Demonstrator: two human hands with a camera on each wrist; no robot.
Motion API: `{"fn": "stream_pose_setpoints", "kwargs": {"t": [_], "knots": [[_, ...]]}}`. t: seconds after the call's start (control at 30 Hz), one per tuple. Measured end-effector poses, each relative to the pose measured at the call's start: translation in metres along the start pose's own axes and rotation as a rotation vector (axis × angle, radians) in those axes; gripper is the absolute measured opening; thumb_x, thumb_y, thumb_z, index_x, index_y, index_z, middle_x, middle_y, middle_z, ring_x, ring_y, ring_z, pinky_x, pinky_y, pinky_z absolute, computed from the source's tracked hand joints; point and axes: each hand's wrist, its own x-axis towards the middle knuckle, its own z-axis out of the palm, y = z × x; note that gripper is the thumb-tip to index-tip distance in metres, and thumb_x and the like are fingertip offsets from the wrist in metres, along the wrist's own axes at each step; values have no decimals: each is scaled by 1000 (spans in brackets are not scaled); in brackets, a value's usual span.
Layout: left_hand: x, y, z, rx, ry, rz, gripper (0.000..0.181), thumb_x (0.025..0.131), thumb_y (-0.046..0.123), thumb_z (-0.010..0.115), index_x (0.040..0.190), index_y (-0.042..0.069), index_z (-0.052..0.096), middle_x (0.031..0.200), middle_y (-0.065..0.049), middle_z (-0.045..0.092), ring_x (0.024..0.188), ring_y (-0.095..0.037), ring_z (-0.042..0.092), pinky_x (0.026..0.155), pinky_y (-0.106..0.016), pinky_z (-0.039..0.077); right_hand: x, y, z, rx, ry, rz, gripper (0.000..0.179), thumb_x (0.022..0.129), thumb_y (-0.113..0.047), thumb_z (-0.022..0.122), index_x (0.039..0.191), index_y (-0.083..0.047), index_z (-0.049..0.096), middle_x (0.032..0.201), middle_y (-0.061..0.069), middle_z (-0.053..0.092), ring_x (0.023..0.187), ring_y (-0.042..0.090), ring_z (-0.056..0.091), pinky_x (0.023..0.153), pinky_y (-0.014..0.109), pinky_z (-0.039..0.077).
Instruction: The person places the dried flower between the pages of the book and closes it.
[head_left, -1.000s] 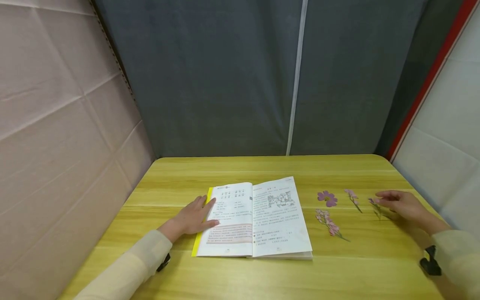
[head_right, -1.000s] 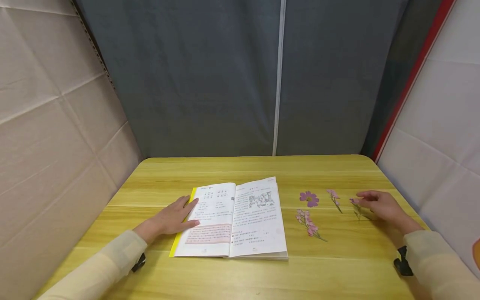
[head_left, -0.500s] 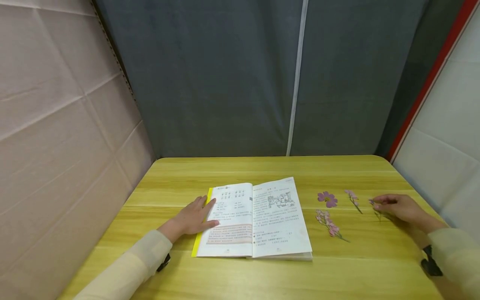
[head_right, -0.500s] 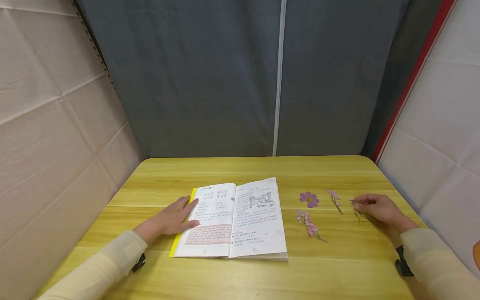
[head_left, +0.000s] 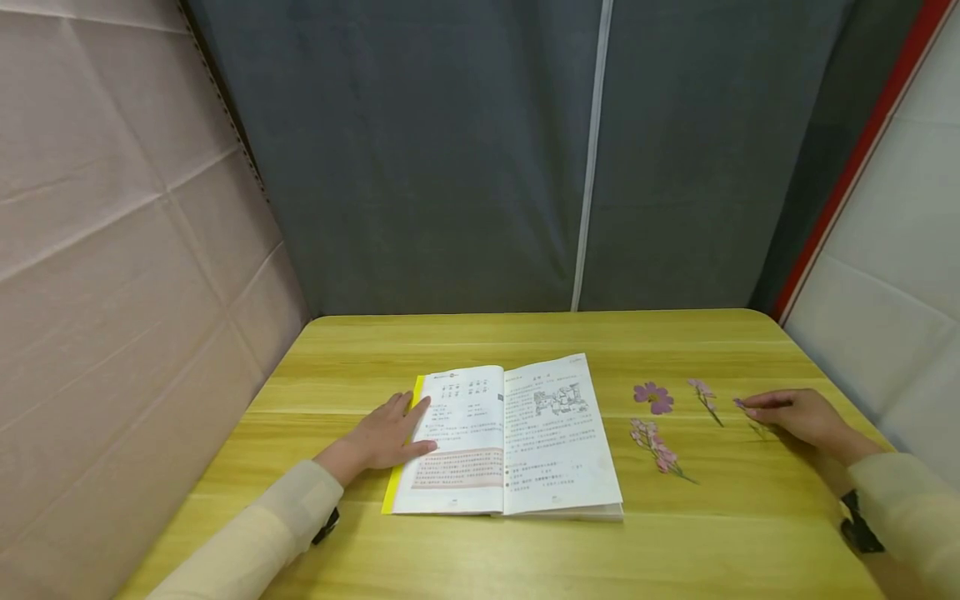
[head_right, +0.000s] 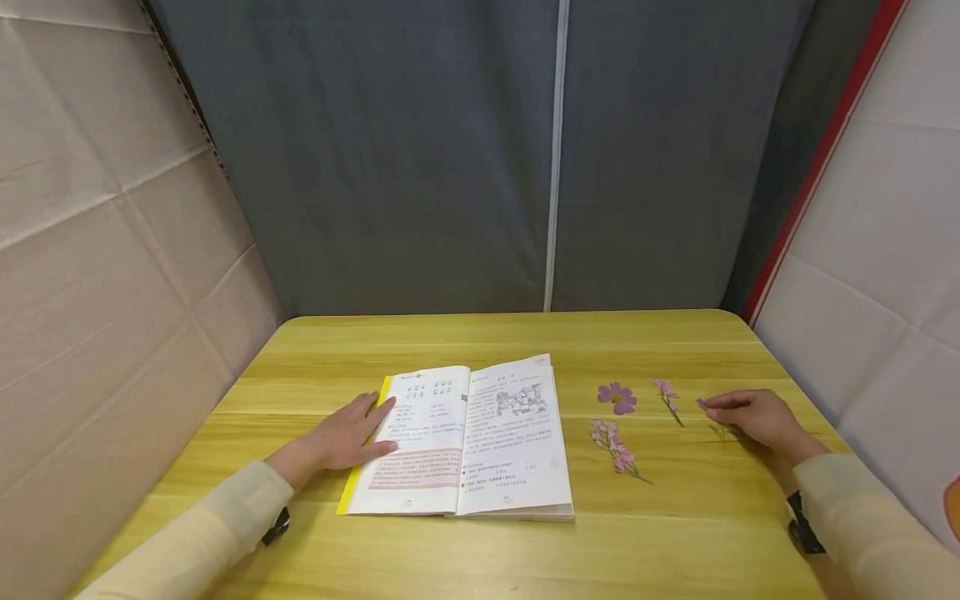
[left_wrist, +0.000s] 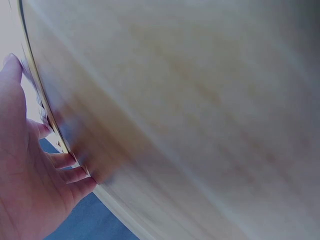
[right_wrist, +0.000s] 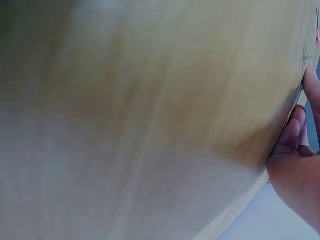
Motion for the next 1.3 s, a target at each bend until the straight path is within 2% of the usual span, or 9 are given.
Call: {"fn": "stream_pose_setpoints", "kwargs": {"t": [0.07, 0.17, 0.27, 0.53, 0.9, 1.13, 1.3], "knots": [[0, 0, 0, 3, 0, 2, 87, 95, 67, 38, 155, 6, 23, 153, -30, 21, 140, -45, 22, 109, -53, 27, 0, 0, 0, -7, 5, 5, 42, 92, -34, 68, 108, 5, 72, 110, 26, 66, 104, 42, 59, 70, 18, 41], [0, 0, 0, 0, 2, 9, 87, 94, 67, 38, 154, 5, 23, 153, -30, 21, 140, -45, 22, 109, -53, 27, -1, -2, 0, -12, 22, 12, 38, 92, -34, 69, 103, 3, 74, 105, 22, 69, 93, 28, 63, 68, 17, 42], [0, 0, 0, -1, -2, 6, 88, 94, 68, 37, 155, 6, 23, 153, -30, 21, 140, -45, 22, 109, -53, 27, -2, -2, 0, -22, 33, 14, 35, 92, -31, 69, 98, 3, 74, 99, 19, 70, 86, 15, 60, 66, 19, 43], [1, -2, 2, 1, 6, 8, 89, 94, 69, 36, 155, 7, 21, 153, -30, 20, 140, -45, 21, 109, -54, 26, -2, -6, 1, -52, 62, -9, 34, 95, -25, 66, 97, 8, 71, 94, 21, 69, 82, 26, 62, 65, 25, 45], [1, -2, 1, -12, -8, 3, 89, 94, 69, 37, 155, 7, 21, 153, -30, 20, 140, -45, 21, 109, -54, 27, 1, -6, 4, -100, 60, -12, 31, 97, -20, 61, 95, 11, 68, 90, 22, 66, 80, 30, 61, 69, 39, 47], [1, -1, 1, -19, -11, 1, 88, 94, 68, 38, 155, 7, 21, 153, -30, 20, 140, -45, 21, 109, -54, 27, -2, -7, 2, -75, 76, 20, 37, 100, -24, 56, 96, 13, 64, 92, 25, 63, 78, 26, 57, 66, 35, 45], [2, -2, 2, -5, 0, 7, 88, 94, 68, 38, 155, 7, 22, 153, -30, 21, 140, -45, 22, 109, -54, 27, -5, -9, -1, -15, 94, 28, 40, 102, -27, 52, 99, 12, 62, 93, 21, 64, 76, 17, 54, 63, 27, 43]]}}
